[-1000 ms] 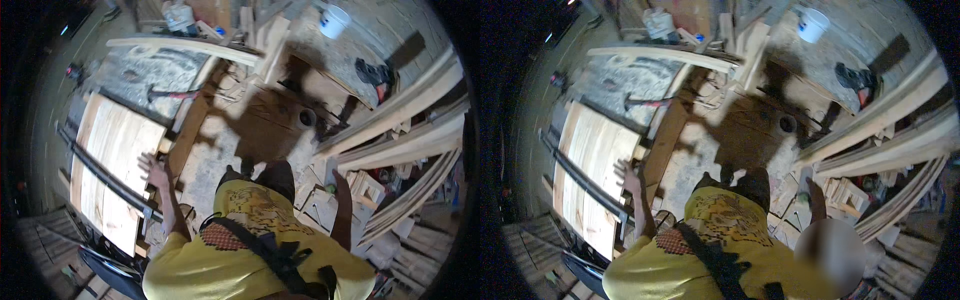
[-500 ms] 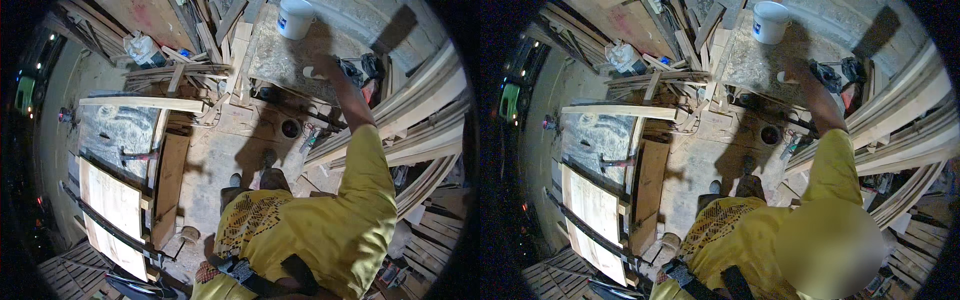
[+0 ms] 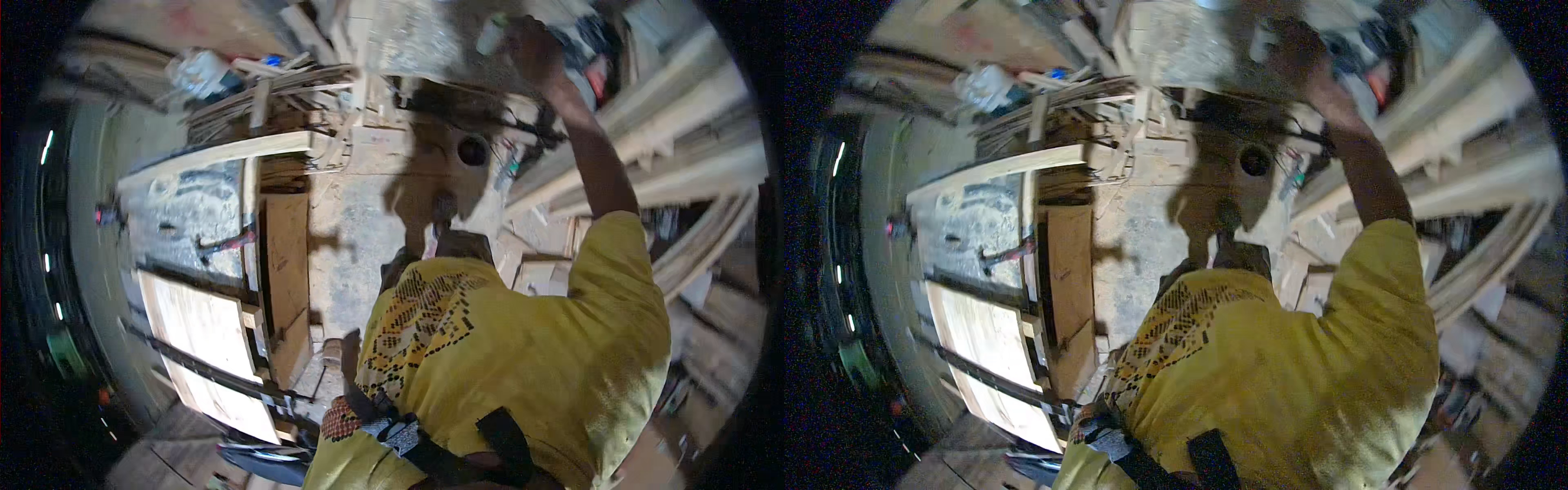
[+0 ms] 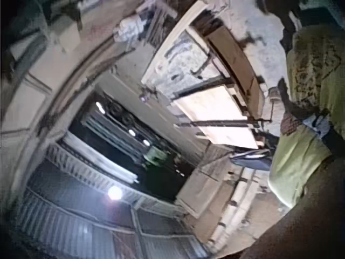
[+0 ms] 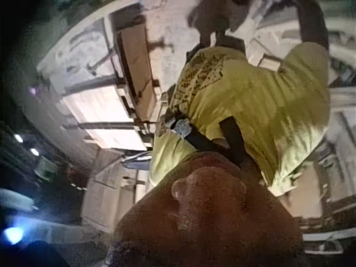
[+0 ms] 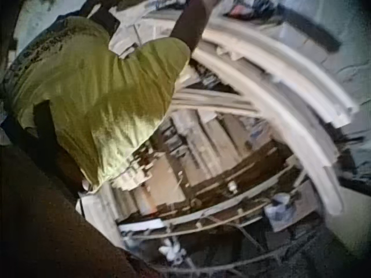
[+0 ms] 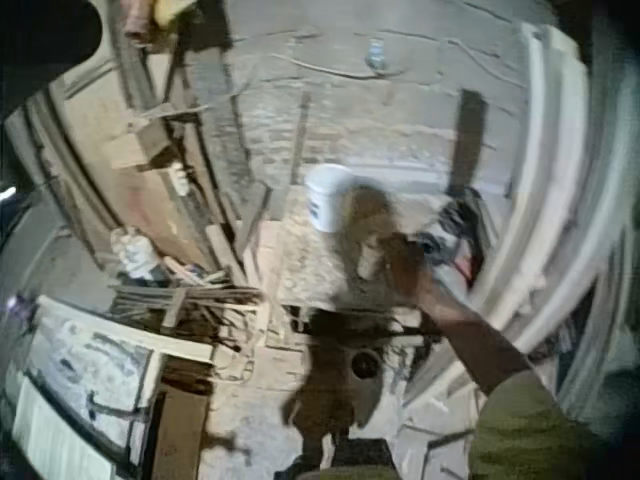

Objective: The person is using a hammer and glue to assemble wooden panels and strips in a workshop environment.

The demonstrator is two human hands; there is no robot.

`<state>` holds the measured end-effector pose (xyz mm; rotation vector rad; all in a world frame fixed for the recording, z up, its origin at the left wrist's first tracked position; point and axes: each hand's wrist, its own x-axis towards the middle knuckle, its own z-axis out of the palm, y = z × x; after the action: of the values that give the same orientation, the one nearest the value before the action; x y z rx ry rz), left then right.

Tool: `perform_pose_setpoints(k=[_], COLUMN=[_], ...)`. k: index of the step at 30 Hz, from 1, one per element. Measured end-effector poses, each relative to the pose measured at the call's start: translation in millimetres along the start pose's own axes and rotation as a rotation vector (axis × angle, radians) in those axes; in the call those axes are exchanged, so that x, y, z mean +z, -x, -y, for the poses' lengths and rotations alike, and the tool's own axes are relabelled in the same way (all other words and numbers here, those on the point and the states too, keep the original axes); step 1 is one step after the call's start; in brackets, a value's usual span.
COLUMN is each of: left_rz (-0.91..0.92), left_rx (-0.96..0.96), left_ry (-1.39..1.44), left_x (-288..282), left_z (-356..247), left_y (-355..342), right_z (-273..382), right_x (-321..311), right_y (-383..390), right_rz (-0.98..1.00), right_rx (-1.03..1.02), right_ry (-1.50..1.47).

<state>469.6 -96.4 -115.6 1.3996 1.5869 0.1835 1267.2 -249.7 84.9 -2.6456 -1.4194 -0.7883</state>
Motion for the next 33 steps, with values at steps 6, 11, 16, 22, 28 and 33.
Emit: perform_pose_setpoints(k=[6, 11, 16, 22, 28, 33], left_rz=[0.333, 0.720, 0.858, 0.859, 0.883, 0.869], left_rx=[-0.005, 0.047, 0.032, 0.030, 0.125, 0.245], left_ry=[-0.056, -0.172, -0.445, -0.613, -0.669, -0.552], left_x=[-31.5, -44.1, -35.9, -23.6, 108.4, 122.0], left_z=[61.7, 28.3, -0.4, -24.2, -78.1, -52.8], left_y=[-86.3, -145.1, -131.8, -102.5, -59.2, -5.6], right_z=[125.4, 330.6, 527.5, 577.4, 464.6, 423.4], right_x=[5.9, -111.7, -265.1, -255.6, -247.6, -260.6], right_y=[361.5, 726.5, 830.2, 824.1, 794.0, 880.8], right_rz=[0.162, 1.302, 1.867, 1.183, 0.652, 0.394], right_rx=[0.505, 0.948, 1.234, 1.635, 1.617, 1.821], right_ry=[-0.308, -0.595, -0.944, -0.935, -0.838, -0.818])
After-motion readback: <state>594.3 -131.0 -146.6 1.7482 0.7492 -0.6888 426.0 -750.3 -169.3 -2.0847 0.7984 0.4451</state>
